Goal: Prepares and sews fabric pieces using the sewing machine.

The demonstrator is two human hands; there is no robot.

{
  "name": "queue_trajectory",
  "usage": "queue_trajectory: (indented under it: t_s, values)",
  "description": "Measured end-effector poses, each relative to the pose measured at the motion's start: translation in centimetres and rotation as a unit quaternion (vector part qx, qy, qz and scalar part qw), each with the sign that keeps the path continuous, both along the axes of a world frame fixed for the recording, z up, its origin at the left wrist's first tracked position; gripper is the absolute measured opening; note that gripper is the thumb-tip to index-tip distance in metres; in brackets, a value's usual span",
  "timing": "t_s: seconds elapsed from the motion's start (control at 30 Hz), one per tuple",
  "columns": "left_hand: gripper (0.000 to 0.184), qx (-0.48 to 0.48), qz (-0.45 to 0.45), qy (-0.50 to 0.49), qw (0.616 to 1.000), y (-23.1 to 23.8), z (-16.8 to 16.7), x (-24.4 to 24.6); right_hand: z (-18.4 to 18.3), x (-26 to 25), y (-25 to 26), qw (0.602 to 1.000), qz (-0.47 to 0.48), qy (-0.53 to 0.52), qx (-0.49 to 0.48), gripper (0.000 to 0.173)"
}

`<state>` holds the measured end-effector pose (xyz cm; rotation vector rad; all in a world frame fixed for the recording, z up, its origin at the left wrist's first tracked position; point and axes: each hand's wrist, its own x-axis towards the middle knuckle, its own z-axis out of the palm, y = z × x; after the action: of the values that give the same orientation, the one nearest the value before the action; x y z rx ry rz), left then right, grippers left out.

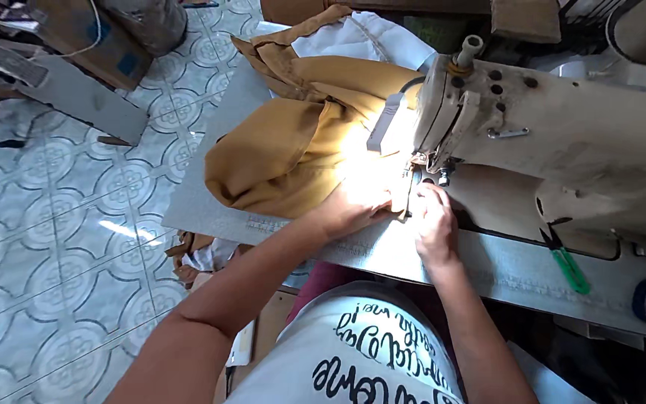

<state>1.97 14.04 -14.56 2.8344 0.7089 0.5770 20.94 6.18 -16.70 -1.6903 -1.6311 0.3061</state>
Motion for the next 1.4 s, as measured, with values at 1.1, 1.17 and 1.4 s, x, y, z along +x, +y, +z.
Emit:
queue_trajectory:
  t_s: [1.1, 1.17, 1.4]
  values:
    - [0.022, -0.01, 0.009, 0.017, 1.0, -1.5, -0.3, 0.1, 3.7, -3.1, -1.8, 0.972, -0.084, 0.063, -0.212, 0.024]
    - [0.022, -0.007, 0.012, 0.018, 1.0, -1.6, -0.2, 0.2, 3.4, -2.9, -1.8, 0.974, -0.084, 0.083, -0.193, 0.023]
    - [0.034, -0.051, 0.01, 0.054, 0.997, -1.9, 1.3, 0.6, 4.0, -2.0, -2.4, 0.984, -0.062, 0.079, -0.144, 0.025]
